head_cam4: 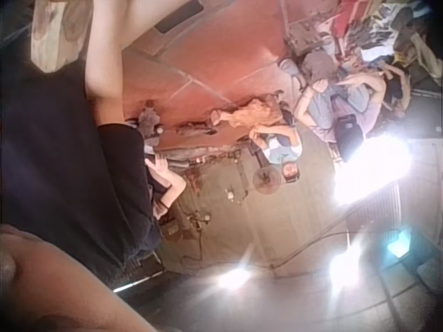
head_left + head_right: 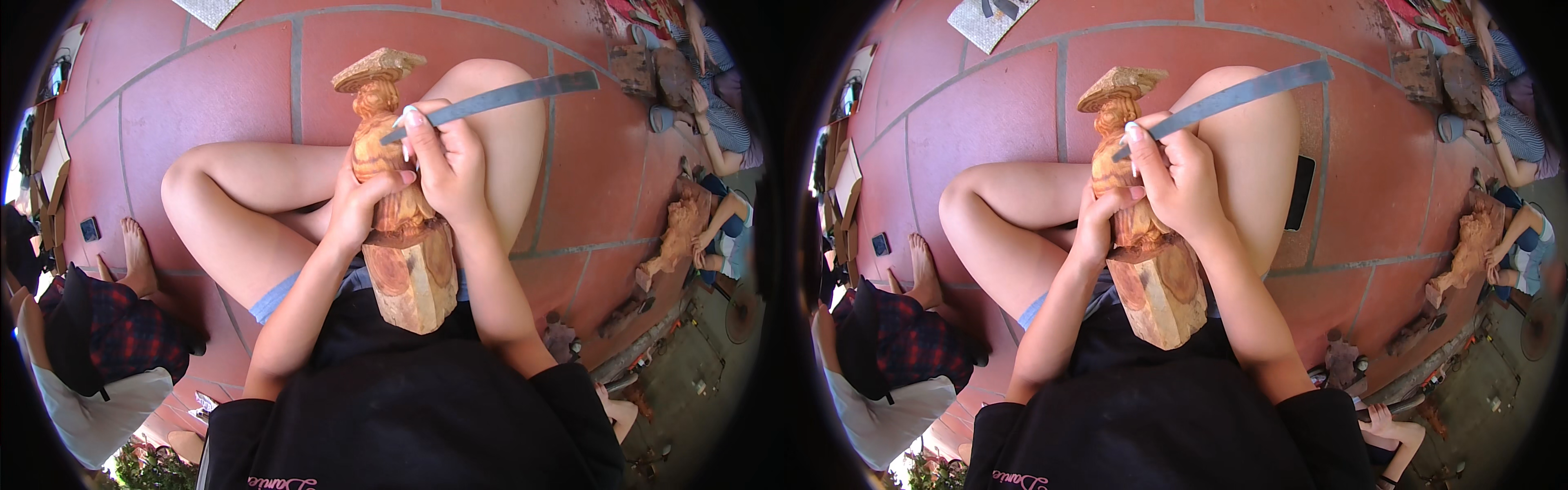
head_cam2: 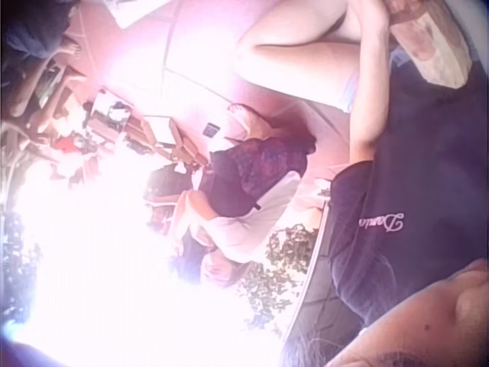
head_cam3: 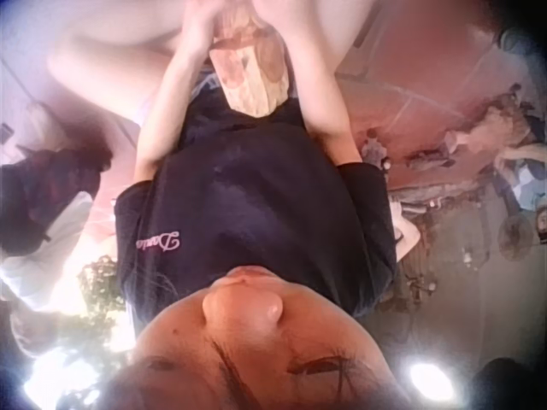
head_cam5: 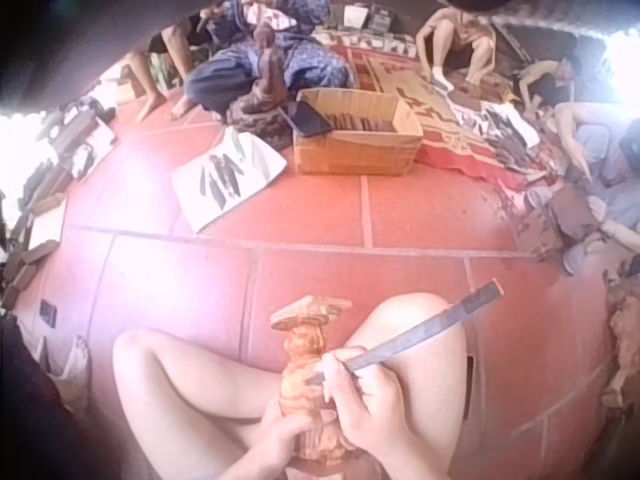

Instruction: The person sits cross-legged on a tiled floor and carves a wooden figurine using a metal file. They hold the wood in their left hand and file the surface with their right hand, rotating the piece to work on different sides.

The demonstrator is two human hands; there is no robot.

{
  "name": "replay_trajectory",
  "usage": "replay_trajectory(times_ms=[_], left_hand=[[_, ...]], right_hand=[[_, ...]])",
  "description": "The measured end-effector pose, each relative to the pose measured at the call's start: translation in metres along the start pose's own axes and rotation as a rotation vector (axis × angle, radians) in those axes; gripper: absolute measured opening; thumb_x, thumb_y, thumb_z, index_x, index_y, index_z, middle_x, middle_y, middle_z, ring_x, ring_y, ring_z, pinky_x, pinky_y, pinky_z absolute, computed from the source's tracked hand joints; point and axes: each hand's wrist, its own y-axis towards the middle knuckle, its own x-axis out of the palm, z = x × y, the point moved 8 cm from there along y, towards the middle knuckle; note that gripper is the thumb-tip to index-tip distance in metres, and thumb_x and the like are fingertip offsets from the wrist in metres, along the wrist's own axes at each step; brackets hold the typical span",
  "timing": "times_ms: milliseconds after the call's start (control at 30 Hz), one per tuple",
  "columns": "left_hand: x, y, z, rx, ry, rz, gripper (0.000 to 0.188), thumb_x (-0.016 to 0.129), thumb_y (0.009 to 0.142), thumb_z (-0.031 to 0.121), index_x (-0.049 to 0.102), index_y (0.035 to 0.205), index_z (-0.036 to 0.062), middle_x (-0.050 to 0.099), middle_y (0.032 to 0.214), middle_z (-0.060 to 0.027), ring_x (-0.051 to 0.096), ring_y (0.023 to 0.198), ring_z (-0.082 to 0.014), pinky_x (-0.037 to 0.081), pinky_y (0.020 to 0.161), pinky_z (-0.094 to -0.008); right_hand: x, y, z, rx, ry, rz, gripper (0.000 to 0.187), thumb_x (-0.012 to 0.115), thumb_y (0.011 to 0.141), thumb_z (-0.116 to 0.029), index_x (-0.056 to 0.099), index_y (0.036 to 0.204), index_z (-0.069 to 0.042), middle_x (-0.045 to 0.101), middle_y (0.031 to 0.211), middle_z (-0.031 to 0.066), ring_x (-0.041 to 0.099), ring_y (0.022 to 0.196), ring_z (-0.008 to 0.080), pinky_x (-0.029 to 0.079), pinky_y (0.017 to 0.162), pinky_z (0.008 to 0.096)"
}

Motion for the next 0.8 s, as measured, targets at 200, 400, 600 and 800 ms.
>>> replay_trajectory(times_ms=[200,400,600,800], left_hand=[[0.004,-0.001,0.005,0.005,0.017,-0.011,0.052,0.063,0.068,0.003,0.046,0.117,-0.0011,0.059,0.098,-0.0072,0.058,0.088,-0.0150,0.046,0.081,-0.0276],[0.009,-0.001,0.008,0.009,0.096,0.017,0.052,0.068,0.066,0.003,0.046,0.113,-0.0011,0.059,0.095,-0.0072,0.058,0.085,-0.0145,0.048,0.077,-0.0278],[0.009,0.001,0.007,0.001,0.113,0.006,0.052,0.069,0.066,0.003,0.045,0.113,-0.0009,0.059,0.094,-0.0065,0.058,0.084,-0.0136,0.047,0.078,-0.0278],[0.008,0.004,0.003,-0.037,0.087,-0.014,0.057,0.067,0.066,0.002,0.043,0.118,-0.0016,0.058,0.098,-0.0073,0.057,0.087,-0.0142,0.047,0.079,-0.0281]], right_hand=[[-0.003,0.005,0.003,0.140,0.106,0.010,0.016,0.053,0.094,-0.016,0.056,0.089,-0.001,0.049,0.067,-0.0030,0.045,0.059,0.0021,0.037,0.053,0.0187],[0.006,0.029,-0.006,0.271,0.011,-0.401,0.023,0.053,0.095,-0.022,0.057,0.095,0.000,0.052,0.073,-0.0024,0.045,0.067,0.0031,0.038,0.060,0.0198],[0.013,0.028,-0.006,0.174,-0.034,-0.532,0.018,0.054,0.094,-0.020,0.059,0.092,-0.003,0.050,0.072,-0.0032,0.043,0.065,0.0043,0.037,0.059,0.0192],[0.004,0.044,-0.001,0.142,-0.048,-0.379,0.018,0.054,0.094,-0.019,0.059,0.093,-0.002,0.050,0.069,-0.0033,0.043,0.060,0.0028,0.035,0.053,0.0181]])
